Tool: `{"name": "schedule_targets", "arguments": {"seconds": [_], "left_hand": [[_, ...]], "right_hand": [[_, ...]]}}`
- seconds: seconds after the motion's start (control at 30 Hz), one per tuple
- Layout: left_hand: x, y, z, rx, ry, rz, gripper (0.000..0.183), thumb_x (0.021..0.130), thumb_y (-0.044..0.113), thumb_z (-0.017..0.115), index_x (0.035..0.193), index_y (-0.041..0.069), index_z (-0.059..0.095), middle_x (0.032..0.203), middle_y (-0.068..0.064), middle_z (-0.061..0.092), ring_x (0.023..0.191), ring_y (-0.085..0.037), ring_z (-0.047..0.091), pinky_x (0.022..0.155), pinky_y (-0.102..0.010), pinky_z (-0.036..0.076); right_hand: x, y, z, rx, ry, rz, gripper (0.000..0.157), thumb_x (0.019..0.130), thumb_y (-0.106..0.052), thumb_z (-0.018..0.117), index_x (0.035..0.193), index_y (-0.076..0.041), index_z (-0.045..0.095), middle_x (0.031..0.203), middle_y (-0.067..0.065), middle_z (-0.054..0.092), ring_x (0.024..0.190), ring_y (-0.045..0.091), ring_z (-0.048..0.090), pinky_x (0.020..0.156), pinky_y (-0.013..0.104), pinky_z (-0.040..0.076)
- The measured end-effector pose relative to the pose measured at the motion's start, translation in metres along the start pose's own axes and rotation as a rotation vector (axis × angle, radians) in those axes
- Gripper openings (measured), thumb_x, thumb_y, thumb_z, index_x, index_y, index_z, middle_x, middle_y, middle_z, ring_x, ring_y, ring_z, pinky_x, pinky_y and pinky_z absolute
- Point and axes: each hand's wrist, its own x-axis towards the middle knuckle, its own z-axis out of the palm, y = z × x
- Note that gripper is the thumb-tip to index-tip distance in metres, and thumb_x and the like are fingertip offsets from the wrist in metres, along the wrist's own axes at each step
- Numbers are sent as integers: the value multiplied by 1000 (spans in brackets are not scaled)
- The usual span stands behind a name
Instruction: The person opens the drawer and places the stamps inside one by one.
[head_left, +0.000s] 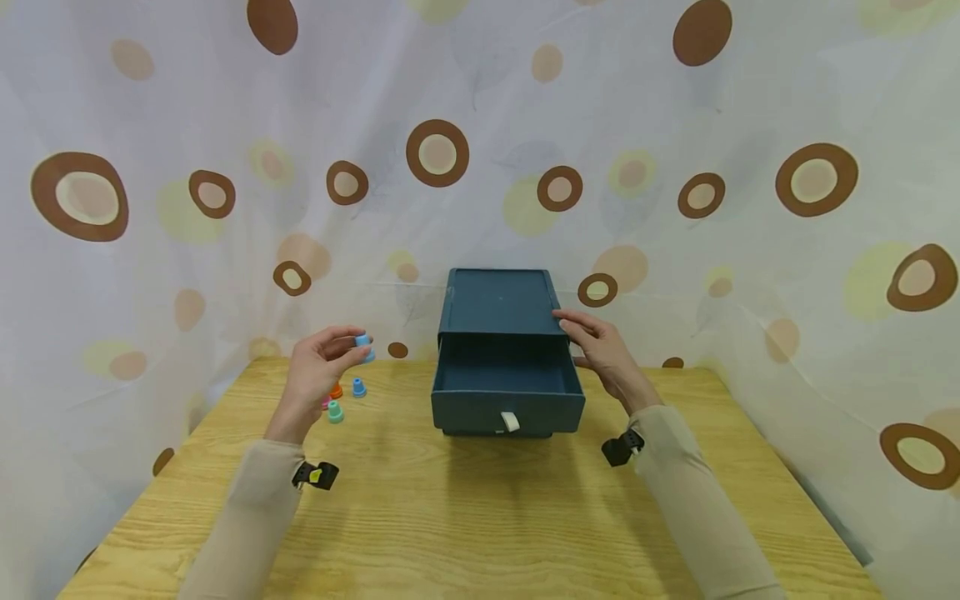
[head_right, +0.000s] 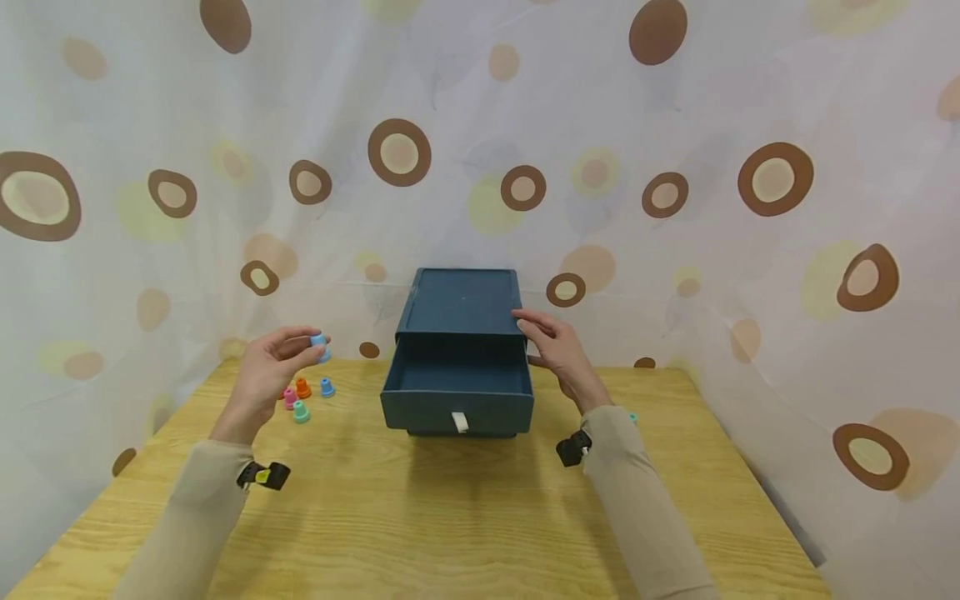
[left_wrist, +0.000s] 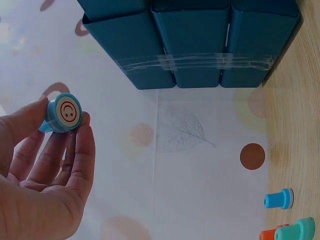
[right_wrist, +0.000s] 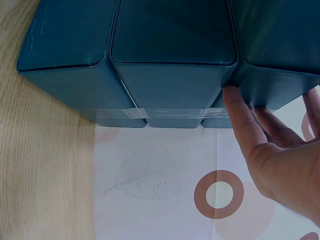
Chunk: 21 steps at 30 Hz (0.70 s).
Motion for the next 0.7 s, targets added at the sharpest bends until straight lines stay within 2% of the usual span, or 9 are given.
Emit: {"name": "schedule_targets", "arguments": {"seconds": [0.1, 0.13, 0.23, 0.33, 0.37, 0.57, 0.7], "left_hand": [[-1, 6, 5, -6, -16, 27, 36, 88, 28, 75, 119, 11, 68, 98, 9, 71, 91, -9, 66, 85, -23, 51], [-1, 9, 7, -8, -22, 33, 36, 88, 28, 75, 119, 11, 68, 97, 11, 71, 87, -9, 66, 77, -21, 51], [-1, 14, 13, 4, -47, 55, 35, 89, 28, 74, 119, 11, 68, 99, 9, 70, 87, -9, 66, 75, -20, 51], [-1, 19, 18, 3, -73, 64, 34, 89, 27, 74, 119, 10, 67, 103, 3, 71, 89, -11, 67, 80, -24, 52], [0, 20, 19, 3, -82, 68, 34, 90, 26, 74, 119, 9, 67, 104, 1, 71, 94, -12, 67, 88, -27, 52], [0, 29, 33, 3, -110, 68, 34, 88, 20, 75, 118, 7, 67, 111, -15, 70, 91, -15, 68, 84, -28, 54], [0, 32, 42, 10, -121, 61, 31, 88, 19, 75, 116, 7, 67, 111, -18, 70, 88, -16, 69, 82, -28, 55]], "right_hand": [[0, 0, -1, 2, -7, -2, 51, 102, -40, 51, 146, -15, 47, 161, 7, 29, 149, 34, 22, 112, 63, 29], [0, 0, -1, 3, -9, -3, 51, 102, -40, 51, 147, -14, 47, 161, 7, 29, 149, 34, 22, 112, 63, 29], [0, -1, 0, 7, -12, -6, 51, 102, -40, 51, 147, -14, 47, 161, 6, 28, 150, 34, 21, 112, 63, 28], [0, -1, 1, 8, -11, -8, 52, 102, -40, 51, 147, -14, 47, 161, 7, 28, 149, 34, 22, 112, 63, 29], [-1, -2, 1, 8, -11, -8, 52, 102, -40, 52, 147, -15, 47, 161, 7, 28, 149, 34, 22, 112, 63, 29], [-1, -2, 1, -1, -6, -5, 53, 102, -41, 51, 147, -14, 46, 161, 8, 29, 149, 35, 22, 111, 63, 31], [-1, -1, 0, -5, -8, -6, 53, 102, -41, 51, 147, -14, 46, 160, 8, 29, 149, 35, 23, 111, 62, 32]]}}
